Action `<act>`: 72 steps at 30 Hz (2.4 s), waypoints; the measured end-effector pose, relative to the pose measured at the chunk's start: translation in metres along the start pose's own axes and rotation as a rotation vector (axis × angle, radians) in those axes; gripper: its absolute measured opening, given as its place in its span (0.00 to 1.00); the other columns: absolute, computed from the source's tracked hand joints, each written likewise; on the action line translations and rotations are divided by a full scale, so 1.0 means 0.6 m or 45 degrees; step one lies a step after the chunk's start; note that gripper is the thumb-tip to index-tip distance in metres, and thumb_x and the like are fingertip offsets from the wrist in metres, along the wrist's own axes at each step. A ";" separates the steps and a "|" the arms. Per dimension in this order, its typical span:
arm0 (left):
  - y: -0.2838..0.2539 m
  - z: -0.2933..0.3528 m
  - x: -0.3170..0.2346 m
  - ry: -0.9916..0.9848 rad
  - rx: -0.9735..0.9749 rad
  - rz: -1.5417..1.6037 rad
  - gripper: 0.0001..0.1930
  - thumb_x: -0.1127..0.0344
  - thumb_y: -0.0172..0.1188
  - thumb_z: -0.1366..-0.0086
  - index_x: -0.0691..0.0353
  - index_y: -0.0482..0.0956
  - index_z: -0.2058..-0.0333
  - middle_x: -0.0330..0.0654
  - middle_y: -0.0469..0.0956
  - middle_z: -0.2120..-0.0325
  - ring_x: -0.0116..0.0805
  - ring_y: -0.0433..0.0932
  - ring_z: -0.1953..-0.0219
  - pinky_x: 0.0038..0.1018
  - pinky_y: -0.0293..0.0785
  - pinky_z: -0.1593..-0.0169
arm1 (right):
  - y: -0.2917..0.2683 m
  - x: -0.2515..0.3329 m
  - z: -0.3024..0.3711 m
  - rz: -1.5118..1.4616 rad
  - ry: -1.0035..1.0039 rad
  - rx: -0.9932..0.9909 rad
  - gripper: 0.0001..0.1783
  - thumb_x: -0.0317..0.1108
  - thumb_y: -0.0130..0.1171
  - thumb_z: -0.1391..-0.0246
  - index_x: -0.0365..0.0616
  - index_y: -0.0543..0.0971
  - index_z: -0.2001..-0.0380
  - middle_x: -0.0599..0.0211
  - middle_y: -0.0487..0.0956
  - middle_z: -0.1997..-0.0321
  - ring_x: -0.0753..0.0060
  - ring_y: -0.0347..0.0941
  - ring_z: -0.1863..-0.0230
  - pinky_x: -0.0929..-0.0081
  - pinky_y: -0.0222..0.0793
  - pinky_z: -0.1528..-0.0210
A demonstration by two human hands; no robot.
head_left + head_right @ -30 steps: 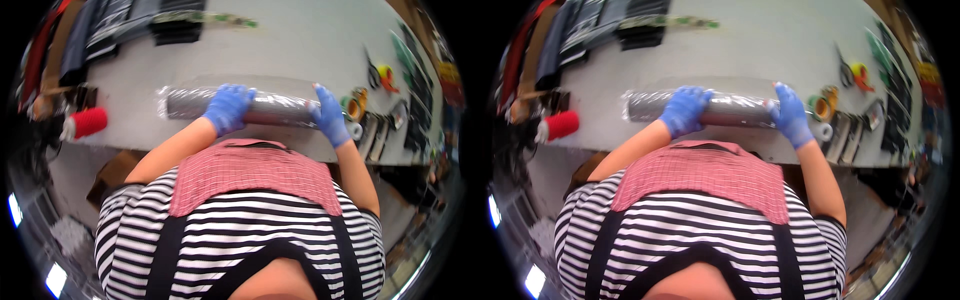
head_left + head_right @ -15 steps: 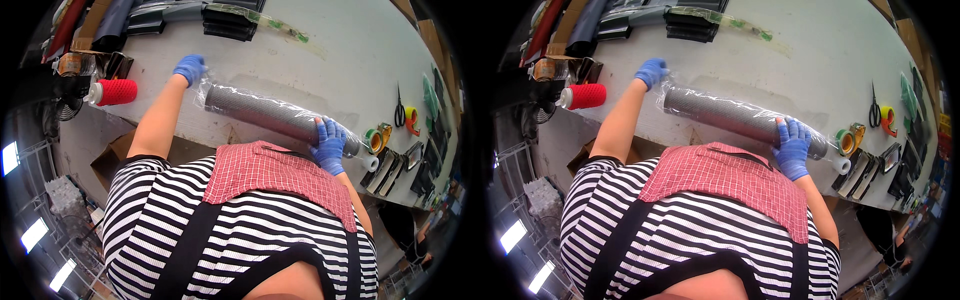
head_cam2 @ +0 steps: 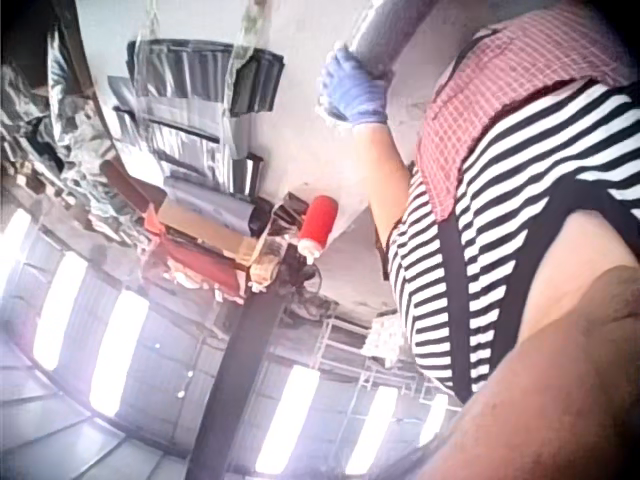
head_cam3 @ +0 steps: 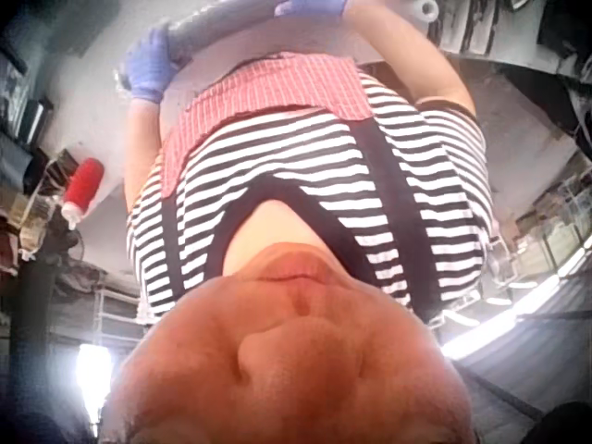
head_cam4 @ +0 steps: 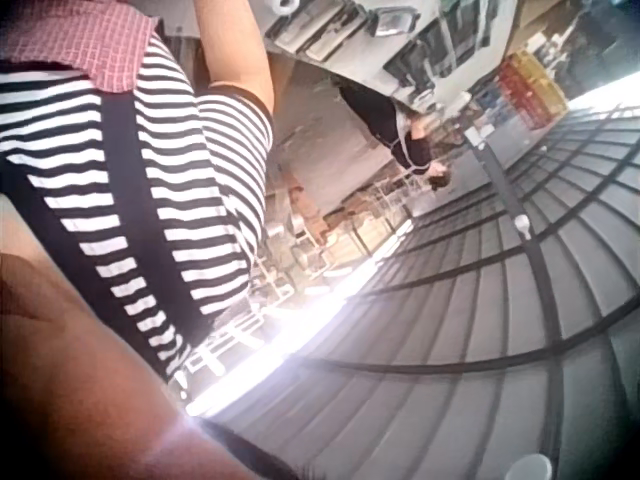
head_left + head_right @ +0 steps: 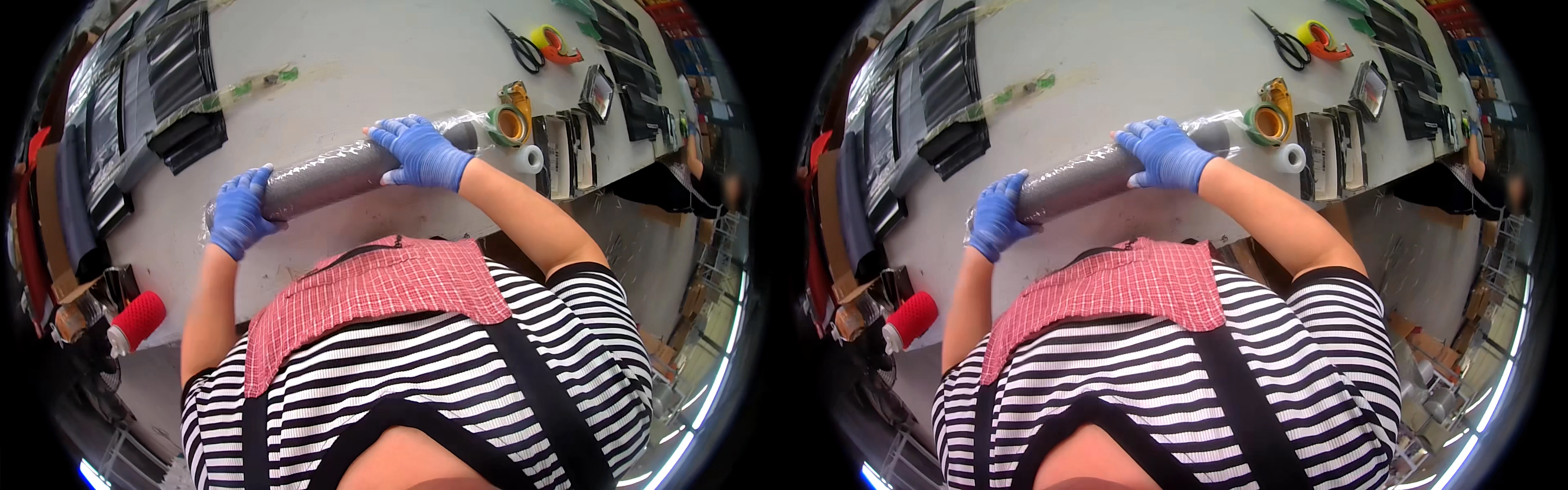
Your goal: The person rolls a gray textured sheet over a black panel, places the rolled item into a clear plastic bag, and then inserts it into a long black plastic sleeve, sealing it with tape and a label.
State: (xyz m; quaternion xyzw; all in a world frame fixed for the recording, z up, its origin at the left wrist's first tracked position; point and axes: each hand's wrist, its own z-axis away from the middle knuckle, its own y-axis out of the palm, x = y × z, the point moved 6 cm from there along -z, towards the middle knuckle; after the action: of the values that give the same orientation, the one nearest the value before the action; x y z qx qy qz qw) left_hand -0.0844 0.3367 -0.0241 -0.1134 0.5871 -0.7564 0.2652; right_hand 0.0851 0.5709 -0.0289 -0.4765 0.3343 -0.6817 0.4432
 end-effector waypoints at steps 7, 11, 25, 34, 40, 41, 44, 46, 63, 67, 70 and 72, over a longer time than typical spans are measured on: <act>-0.018 -0.072 -0.059 0.274 0.104 -0.080 0.64 0.47 0.81 0.66 0.58 0.55 0.31 0.51 0.65 0.37 0.50 0.62 0.33 0.50 0.54 0.31 | -0.045 -0.046 -0.042 0.200 0.084 0.011 0.57 0.52 0.76 0.63 0.49 0.60 0.30 0.54 0.69 0.35 0.55 0.64 0.32 0.57 0.53 0.29; -0.012 -0.107 -0.111 0.111 -0.153 -0.215 0.55 0.48 0.78 0.59 0.52 0.59 0.33 0.49 0.69 0.42 0.50 0.67 0.38 0.47 0.60 0.34 | -0.054 -0.071 -0.053 -0.053 -0.008 -0.022 0.55 0.52 0.77 0.63 0.46 0.64 0.33 0.51 0.71 0.36 0.52 0.66 0.33 0.62 0.59 0.31; -0.023 -0.115 -0.106 0.214 -0.143 -0.074 0.51 0.54 0.79 0.60 0.53 0.64 0.37 0.50 0.74 0.48 0.51 0.73 0.46 0.42 0.68 0.40 | -0.064 -0.372 0.231 -0.067 0.821 -0.186 0.16 0.43 0.60 0.48 0.45 0.85 0.61 0.50 0.83 0.58 0.47 0.79 0.54 0.60 0.73 0.48; -0.030 -0.115 -0.127 0.277 -0.155 -0.074 0.47 0.57 0.78 0.59 0.53 0.65 0.38 0.49 0.76 0.51 0.53 0.75 0.49 0.45 0.72 0.45 | 0.207 -0.229 0.877 -1.598 1.345 -1.865 0.09 0.34 0.59 0.37 0.41 0.78 0.59 0.70 0.77 0.67 0.80 0.71 0.69 0.81 0.67 0.67; -0.025 -0.150 -0.073 0.390 -0.217 -0.123 0.48 0.56 0.78 0.60 0.61 0.66 0.40 0.56 0.78 0.55 0.56 0.78 0.52 0.44 0.74 0.47 | 0.600 0.065 0.885 -1.727 2.213 -1.332 0.14 0.36 0.58 0.39 0.41 0.76 0.52 0.63 0.76 0.58 0.73 0.70 0.57 0.74 0.67 0.56; -0.033 -0.143 -0.084 0.393 -0.207 -0.072 0.46 0.56 0.77 0.60 0.63 0.68 0.41 0.57 0.79 0.56 0.56 0.78 0.52 0.43 0.75 0.47 | 0.610 0.073 0.865 -1.698 2.187 -1.240 0.16 0.36 0.58 0.39 0.41 0.76 0.51 0.61 0.75 0.56 0.71 0.70 0.55 0.73 0.67 0.54; -0.038 -0.129 -0.072 0.352 -0.097 0.010 0.35 0.60 0.74 0.56 0.59 0.73 0.47 0.55 0.81 0.59 0.57 0.80 0.55 0.43 0.77 0.50 | 0.574 0.031 0.803 -1.510 1.987 -0.928 0.19 0.37 0.58 0.39 0.41 0.75 0.47 0.58 0.75 0.51 0.67 0.70 0.49 0.69 0.66 0.49; -0.022 -0.134 -0.105 0.395 0.053 -0.003 0.35 0.60 0.74 0.55 0.60 0.74 0.47 0.55 0.81 0.58 0.56 0.80 0.54 0.43 0.78 0.50 | 0.538 -0.008 0.763 -1.305 1.877 -0.563 0.21 0.37 0.57 0.40 0.41 0.74 0.45 0.55 0.75 0.48 0.65 0.70 0.45 0.66 0.66 0.45; 0.073 0.304 0.297 -0.911 -0.641 0.133 0.32 0.59 0.65 0.43 0.59 0.68 0.40 0.53 0.75 0.47 0.51 0.74 0.45 0.42 0.71 0.42 | 0.079 0.168 0.072 -1.050 0.115 0.147 0.57 0.43 0.73 0.59 0.36 0.55 0.30 0.37 0.73 0.41 0.40 0.69 0.38 0.62 0.65 0.35; 0.180 0.435 0.354 -0.956 -0.698 0.204 0.32 0.55 0.63 0.39 0.63 0.68 0.40 0.56 0.74 0.47 0.53 0.72 0.44 0.42 0.68 0.39 | 0.061 0.094 0.053 -0.680 -0.027 -0.266 0.59 0.44 0.74 0.62 0.37 0.55 0.30 0.38 0.73 0.40 0.40 0.70 0.38 0.61 0.65 0.36; 0.234 0.435 0.284 -0.896 -0.797 0.413 0.31 0.55 0.64 0.39 0.63 0.70 0.41 0.55 0.75 0.47 0.53 0.72 0.45 0.41 0.67 0.38 | 0.036 0.135 0.071 0.244 0.016 -0.336 0.60 0.45 0.76 0.64 0.39 0.55 0.30 0.38 0.73 0.40 0.42 0.70 0.38 0.61 0.66 0.37; 0.257 0.392 0.247 -0.848 -0.753 0.521 0.30 0.55 0.63 0.39 0.61 0.70 0.40 0.53 0.74 0.45 0.51 0.72 0.43 0.40 0.67 0.38 | 0.028 0.099 0.057 0.212 0.233 -0.332 0.60 0.47 0.77 0.66 0.40 0.57 0.30 0.40 0.75 0.43 0.44 0.73 0.41 0.61 0.69 0.40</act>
State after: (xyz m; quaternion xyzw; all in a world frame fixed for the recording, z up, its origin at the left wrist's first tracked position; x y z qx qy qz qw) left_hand -0.0529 0.0366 -0.1237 -0.3019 0.6702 -0.4125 0.5381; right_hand 0.1134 0.5084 -0.0118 -0.4365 0.4971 -0.6341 0.4004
